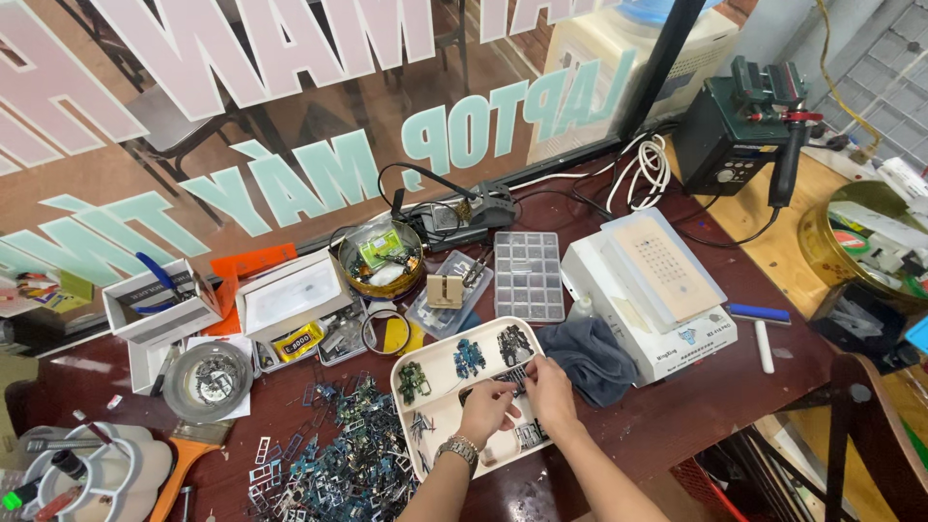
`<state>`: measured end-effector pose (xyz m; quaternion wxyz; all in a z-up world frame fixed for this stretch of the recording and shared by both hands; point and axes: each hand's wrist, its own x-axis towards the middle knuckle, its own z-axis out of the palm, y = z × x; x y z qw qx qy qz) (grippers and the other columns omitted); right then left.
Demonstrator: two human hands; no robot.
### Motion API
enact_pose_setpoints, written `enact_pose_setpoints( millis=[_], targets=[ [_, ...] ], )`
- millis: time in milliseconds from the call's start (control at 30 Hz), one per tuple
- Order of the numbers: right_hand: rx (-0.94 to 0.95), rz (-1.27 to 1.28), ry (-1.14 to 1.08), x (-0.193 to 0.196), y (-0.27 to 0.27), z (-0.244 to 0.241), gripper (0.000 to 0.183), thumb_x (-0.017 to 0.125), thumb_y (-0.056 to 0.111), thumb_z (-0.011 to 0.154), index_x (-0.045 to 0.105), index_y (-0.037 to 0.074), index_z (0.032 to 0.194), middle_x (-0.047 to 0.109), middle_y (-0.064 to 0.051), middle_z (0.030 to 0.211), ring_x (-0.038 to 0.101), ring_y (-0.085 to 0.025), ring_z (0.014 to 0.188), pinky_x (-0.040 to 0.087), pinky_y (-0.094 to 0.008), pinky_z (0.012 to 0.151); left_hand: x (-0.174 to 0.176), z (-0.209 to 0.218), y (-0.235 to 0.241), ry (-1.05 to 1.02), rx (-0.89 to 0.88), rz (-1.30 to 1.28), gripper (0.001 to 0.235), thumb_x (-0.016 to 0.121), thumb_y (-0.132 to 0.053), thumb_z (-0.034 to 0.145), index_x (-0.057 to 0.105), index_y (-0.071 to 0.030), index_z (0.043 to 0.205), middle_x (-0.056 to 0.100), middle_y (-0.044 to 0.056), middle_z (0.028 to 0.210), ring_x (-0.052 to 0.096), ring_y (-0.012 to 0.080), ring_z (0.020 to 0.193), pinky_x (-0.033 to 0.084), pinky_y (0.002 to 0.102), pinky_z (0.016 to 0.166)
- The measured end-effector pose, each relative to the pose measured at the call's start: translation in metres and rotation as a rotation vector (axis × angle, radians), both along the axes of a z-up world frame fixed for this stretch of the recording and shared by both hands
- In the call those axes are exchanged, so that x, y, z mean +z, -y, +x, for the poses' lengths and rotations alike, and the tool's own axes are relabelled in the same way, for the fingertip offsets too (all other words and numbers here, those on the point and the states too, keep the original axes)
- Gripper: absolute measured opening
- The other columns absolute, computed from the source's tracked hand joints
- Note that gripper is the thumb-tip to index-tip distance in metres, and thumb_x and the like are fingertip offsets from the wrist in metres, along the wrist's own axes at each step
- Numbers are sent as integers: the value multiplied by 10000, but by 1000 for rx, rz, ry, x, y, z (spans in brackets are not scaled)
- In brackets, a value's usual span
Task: The person sorts small electronic components from a large pile on the workbench into a compartmentalized tray. They pick up individual pieces, separate them, and place them into specific sections of the tray.
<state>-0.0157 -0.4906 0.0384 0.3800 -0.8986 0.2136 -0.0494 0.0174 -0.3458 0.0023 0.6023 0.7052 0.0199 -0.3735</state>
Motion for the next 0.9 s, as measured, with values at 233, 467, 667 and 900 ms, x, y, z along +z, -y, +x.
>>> enact_pose_setpoints(
  millis=[233,467,667,900],
  targets=[
    [51,-84,-86,21,-3,-1,114,682,90,865,636,58,965,668,-132,1047,677,-386,925,527,-491,801,17,-2,13,-19,-88,53,513,522,-105,993,475,-75,1503,740,130,740,670,145,530,558,270,490],
    [137,64,69,39,-30,7,103,671,120,892,657,37,951,696,-134,932,696,-328,828,536,-433,750,17,0,-15,70,91,-54,373,525,-141,1016,622,-35,1360,719,85,742,633,117,519,525,253,478],
    [256,168,45,56,-82,12,114,665,126,910,671,30,970,709,-125,869,692,-257,778,540,-384,733,27,1,-81,74,235,-15,309,536,-169,1018,736,-50,1221,736,74,751,627,94,529,525,231,520],
    [437,186,-3,54,-146,10,120,698,137,890,695,45,967,720,-110,839,698,-243,769,546,-370,728,16,2,-174,155,428,28,285,560,-161,992,768,-37,1142,759,27,787,657,91,617,553,246,571]
  ],
)
